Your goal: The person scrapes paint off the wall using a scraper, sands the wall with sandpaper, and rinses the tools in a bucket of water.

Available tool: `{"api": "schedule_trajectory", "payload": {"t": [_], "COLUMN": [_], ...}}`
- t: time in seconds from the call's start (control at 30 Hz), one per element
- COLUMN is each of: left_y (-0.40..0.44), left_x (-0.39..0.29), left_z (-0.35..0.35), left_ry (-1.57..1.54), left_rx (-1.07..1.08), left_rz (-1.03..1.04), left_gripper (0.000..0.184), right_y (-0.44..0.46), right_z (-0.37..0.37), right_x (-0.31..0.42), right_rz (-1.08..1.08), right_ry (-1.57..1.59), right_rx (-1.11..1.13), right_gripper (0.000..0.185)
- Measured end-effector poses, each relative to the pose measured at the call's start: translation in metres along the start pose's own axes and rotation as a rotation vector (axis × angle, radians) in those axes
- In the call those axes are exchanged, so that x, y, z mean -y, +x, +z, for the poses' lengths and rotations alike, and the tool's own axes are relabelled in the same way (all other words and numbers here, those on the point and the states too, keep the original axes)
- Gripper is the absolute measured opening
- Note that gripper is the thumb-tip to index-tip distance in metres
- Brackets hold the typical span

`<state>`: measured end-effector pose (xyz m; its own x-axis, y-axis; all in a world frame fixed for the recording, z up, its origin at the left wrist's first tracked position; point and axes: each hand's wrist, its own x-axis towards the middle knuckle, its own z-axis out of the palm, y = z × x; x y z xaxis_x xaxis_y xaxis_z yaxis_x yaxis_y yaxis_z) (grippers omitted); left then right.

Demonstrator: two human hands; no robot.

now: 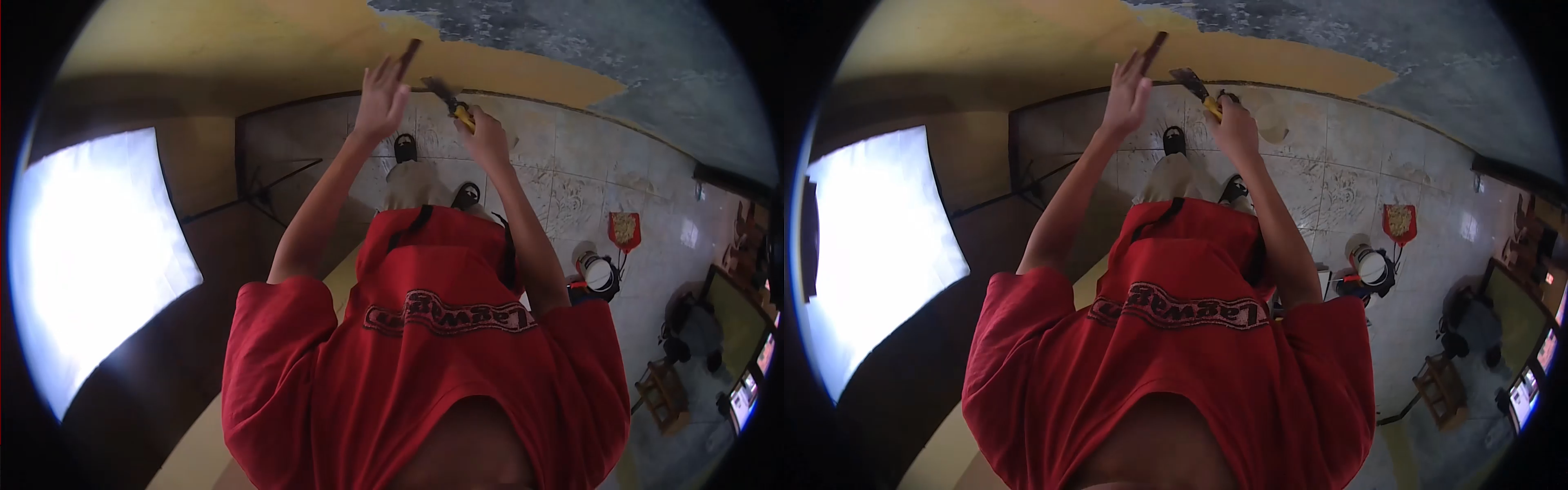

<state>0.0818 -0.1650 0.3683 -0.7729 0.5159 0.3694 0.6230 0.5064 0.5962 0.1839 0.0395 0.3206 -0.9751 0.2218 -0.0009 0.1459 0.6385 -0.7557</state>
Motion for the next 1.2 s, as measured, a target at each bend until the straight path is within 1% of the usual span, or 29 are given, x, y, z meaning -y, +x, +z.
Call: {"api": "schedule_trajectory", "payload": {"t": [0.03,0.07,0.13,0.17,0.2,0.27,0.3,0.4,0.43,0.47,0.5,0.53,0.57,0.63,0.7,0.77,0.8,0.87,0.9,0.93,1.0,1.07,1.13,1.2], "left_y": [-0.006,-0.014,-0.028,-0.04,-0.044,-0.045,-0.044,-0.05,-0.051,-0.06,-0.077,-0.104,-0.12,-0.134,-0.187,-0.232,-0.241,-0.261,-0.257,-0.243,-0.212,-0.171,-0.141,-0.118], "left_x": [-0.017,-0.027,-0.041,-0.028,-0.03,-0.03,-0.033,-0.038,-0.026,0.021,0.078,0.118,0.14,0.081,0.095,0.103,0.1,0.094,0.083,0.063,0.036,0.014,0.015,0.026], "left_z": [0.001,-0.002,-0.004,0.006,0.007,0.008,0.007,0.004,-0.001,0.001,0.004,0.001,-0.001,-0.025,-0.027,-0.034,-0.037,-0.044,-0.05,-0.059,-0.073,-0.084,-0.089,-0.09], "left_ry": [0.101,0.115,0.48,0.423,0.435,0.367,0.375,0.473,0.454,0.175,-0.115,-0.194,-0.277,-1.096,-1.081,-1.03,-1.03,-0.986,-1.122,-1.243,-1.6,-1.713,-1.756,-1.805], "left_rx": [0.103,0.085,0.57,0.443,0.422,0.129,0.12,0.339,0.262,0.166,0.071,-0.003,-0.078,-0.595,-0.663,-0.702,-0.712,-0.835,-0.809,-0.789,-0.712,-0.68,-0.684,-0.669], "left_rz": [0.148,0.138,0.117,-0.095,-0.109,-0.022,-0.021,-0.053,-0.318,-0.498,-0.665,-0.842,-1.021,-1.387,-1.438,-1.478,-1.484,-1.531,-1.44,-1.346,-1.012,-0.868,-0.829,-0.781], "left_gripper": [0.05,0.05,0.053,0.057,0.057,0.057,0.057,0.057,0.055,0.053,0.05,0.049,0.047,0.043,0.042,0.044,0.044,0.041,0.046,0.052,0.058,0.062,0.062,0.062], "right_y": [-0.006,-0.012,-0.021,-0.024,-0.028,-0.032,-0.032,-0.038,-0.04,-0.04,-0.041,-0.045,-0.051,-0.07,-0.096,-0.122,-0.134,-0.155,-0.159,-0.159,-0.155,-0.139,-0.111,-0.083], "right_z": [-0.009,-0.017,-0.025,-0.028,-0.029,-0.028,-0.03,-0.034,-0.039,-0.045,-0.046,-0.041,-0.04,-0.055,-0.051,-0.062,-0.065,-0.072,-0.072,-0.072,-0.072,-0.061,-0.056,-0.04], "right_x": [0.009,0.018,0.02,0.021,0.02,0.018,0.02,0.022,0.023,0.022,0.011,-0.012,-0.033,-0.06,-0.112,-0.138,-0.151,-0.176,-0.184,-0.186,-0.181,-0.173,-0.156,-0.122], "right_rz": [-0.041,-0.086,-0.104,-0.095,-0.122,-0.099,-0.11,-0.215,-0.178,-0.138,-0.145,-0.127,-0.107,0.378,0.528,0.731,0.78,0.884,0.938,0.942,1.03,1.02,1.005,0.886], "right_ry": [-0.099,-0.2,-0.245,-0.29,-0.289,-0.248,-0.246,-0.194,-0.147,-0.099,-0.1,-0.006,0.088,0.317,0.44,0.46,0.478,0.506,0.518,0.512,0.466,0.479,0.491,0.535], "right_rx": [0.021,0.041,0.06,0.07,0.074,0.073,0.069,0.026,0.028,0.026,0.018,-0.015,-0.043,0.192,0.181,0.188,0.18,0.16,0.151,0.187,0.169,0.229,0.238,0.253], "right_gripper": [0.029,0.028,0.028,0.029,0.029,0.027,0.027,0.026,0.026,0.026,0.026,0.026,0.026,0.025,0.024,0.023,0.023,0.023,0.023,0.023,0.024,0.024,0.025,0.024]}}
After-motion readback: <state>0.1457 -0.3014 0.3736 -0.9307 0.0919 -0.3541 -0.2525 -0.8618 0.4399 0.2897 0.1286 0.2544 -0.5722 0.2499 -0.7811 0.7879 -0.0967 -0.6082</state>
